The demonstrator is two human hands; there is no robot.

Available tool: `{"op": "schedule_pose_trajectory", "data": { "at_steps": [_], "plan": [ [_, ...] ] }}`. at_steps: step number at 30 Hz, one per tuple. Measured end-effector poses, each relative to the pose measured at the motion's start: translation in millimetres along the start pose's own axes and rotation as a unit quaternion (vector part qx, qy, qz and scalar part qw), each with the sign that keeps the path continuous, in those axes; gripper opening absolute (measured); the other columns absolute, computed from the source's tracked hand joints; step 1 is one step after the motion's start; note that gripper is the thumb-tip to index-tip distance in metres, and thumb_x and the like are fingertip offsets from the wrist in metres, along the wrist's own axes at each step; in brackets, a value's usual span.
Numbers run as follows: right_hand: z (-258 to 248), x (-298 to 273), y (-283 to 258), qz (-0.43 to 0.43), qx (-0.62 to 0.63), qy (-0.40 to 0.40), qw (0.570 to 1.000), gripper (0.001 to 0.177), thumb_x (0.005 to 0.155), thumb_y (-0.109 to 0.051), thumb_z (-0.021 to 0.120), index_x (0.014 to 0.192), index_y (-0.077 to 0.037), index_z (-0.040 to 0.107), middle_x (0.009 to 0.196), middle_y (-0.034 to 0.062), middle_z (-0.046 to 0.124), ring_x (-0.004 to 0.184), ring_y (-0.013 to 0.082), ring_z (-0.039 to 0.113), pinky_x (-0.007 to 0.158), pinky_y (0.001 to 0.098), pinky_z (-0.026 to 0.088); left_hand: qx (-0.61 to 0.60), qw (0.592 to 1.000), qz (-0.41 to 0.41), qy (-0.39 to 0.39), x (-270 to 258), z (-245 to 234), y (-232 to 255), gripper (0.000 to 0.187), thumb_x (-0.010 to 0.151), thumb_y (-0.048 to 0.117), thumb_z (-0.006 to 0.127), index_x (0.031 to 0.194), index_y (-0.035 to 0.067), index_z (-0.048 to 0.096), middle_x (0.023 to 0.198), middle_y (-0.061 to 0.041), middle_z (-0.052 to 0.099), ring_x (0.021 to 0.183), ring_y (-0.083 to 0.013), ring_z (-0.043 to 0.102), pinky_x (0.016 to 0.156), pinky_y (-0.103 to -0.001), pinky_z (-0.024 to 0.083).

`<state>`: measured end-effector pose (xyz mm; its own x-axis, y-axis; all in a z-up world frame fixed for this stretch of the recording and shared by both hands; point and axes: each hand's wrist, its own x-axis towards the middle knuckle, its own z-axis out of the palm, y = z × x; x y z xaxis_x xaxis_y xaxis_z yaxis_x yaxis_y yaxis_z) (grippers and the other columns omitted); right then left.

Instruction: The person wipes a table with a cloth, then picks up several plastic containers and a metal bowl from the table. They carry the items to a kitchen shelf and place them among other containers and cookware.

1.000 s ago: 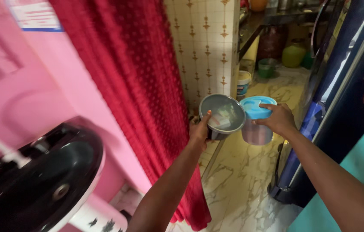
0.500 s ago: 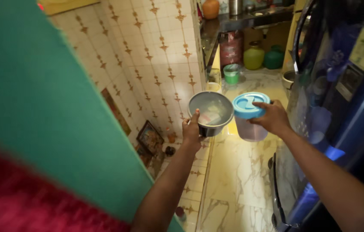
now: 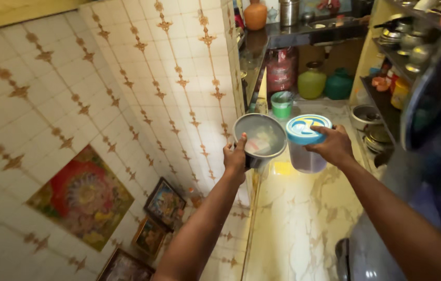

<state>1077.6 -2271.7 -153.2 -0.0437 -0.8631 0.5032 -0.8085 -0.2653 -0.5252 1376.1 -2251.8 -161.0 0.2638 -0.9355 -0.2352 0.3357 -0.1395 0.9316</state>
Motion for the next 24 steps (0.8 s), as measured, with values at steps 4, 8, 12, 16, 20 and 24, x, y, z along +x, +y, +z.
{"op": "schedule_pose_trajectory", "data": {
  "at_steps": [4,8,12,16,20,24],
  "plan": [
    [30,67,11,-0.004,0.005,0.003,1.0,0.074,0.057,-0.04,0.096,0.127,-0.025,0.076,0.127,0.0224,0.06,0.116,0.0362,0.061,0.1,0.0413,0.051,-0.01,1.0,-0.015,0.019,75,24,6,0.098,0.074,0.06,0.078,0.149,0.017,0.032,0.137,-0.017,0.055,0.112,-0.0304,0.063,0.079,-0.049,0.058],
    [55,127,31,0.081,0.058,-0.036,0.994,0.076,0.058,-0.044,0.094,0.128,-0.026,0.073,0.119,0.0194,0.067,0.111,0.0325,0.069,0.099,0.0404,0.054,-0.032,0.999,-0.036,-0.004,155,61,1,0.089,0.078,0.063,0.074,0.144,0.013,0.042,0.134,-0.014,0.057,0.11,-0.0276,0.06,0.076,-0.049,0.055],
    [81,186,73,0.053,0.033,0.005,0.998,0.075,0.057,-0.043,0.095,0.127,-0.024,0.075,0.12,0.0195,0.067,0.11,0.034,0.068,0.097,0.0416,0.054,-0.035,0.999,-0.03,-0.028,242,109,-4,0.086,0.077,0.062,0.074,0.141,0.017,0.039,0.13,-0.014,0.058,0.111,-0.0311,0.062,0.081,-0.052,0.057],
    [93,259,118,0.054,-0.052,0.039,0.996,0.078,0.053,-0.043,0.097,0.126,-0.024,0.077,0.122,0.0241,0.062,0.11,0.0377,0.064,0.096,0.0427,0.053,-0.014,0.995,-0.051,-0.079,323,165,4,0.083,0.078,0.064,0.072,0.141,0.017,0.044,0.136,-0.013,0.055,0.117,-0.0306,0.059,0.084,-0.055,0.056],
    [108,294,168,0.104,-0.041,0.072,0.991,0.08,0.053,-0.043,0.097,0.127,-0.022,0.076,0.124,0.0251,0.062,0.112,0.0374,0.062,0.098,0.0433,0.05,0.01,0.993,-0.081,-0.082,393,220,-3,0.086,0.08,0.064,0.071,0.143,0.017,0.037,0.143,-0.014,0.051,0.122,-0.0324,0.057,0.088,-0.055,0.055],
    [109,322,224,0.163,-0.06,0.075,0.982,0.082,0.052,-0.048,0.096,0.127,-0.024,0.075,0.12,0.0219,0.069,0.117,0.0337,0.063,0.102,0.0422,0.051,0.006,0.987,-0.103,-0.126,443,285,-20,0.09,0.079,0.065,0.071,0.146,0.016,0.036,0.145,-0.015,0.05,0.123,-0.0332,0.057,0.089,-0.057,0.055]
  ]
}}
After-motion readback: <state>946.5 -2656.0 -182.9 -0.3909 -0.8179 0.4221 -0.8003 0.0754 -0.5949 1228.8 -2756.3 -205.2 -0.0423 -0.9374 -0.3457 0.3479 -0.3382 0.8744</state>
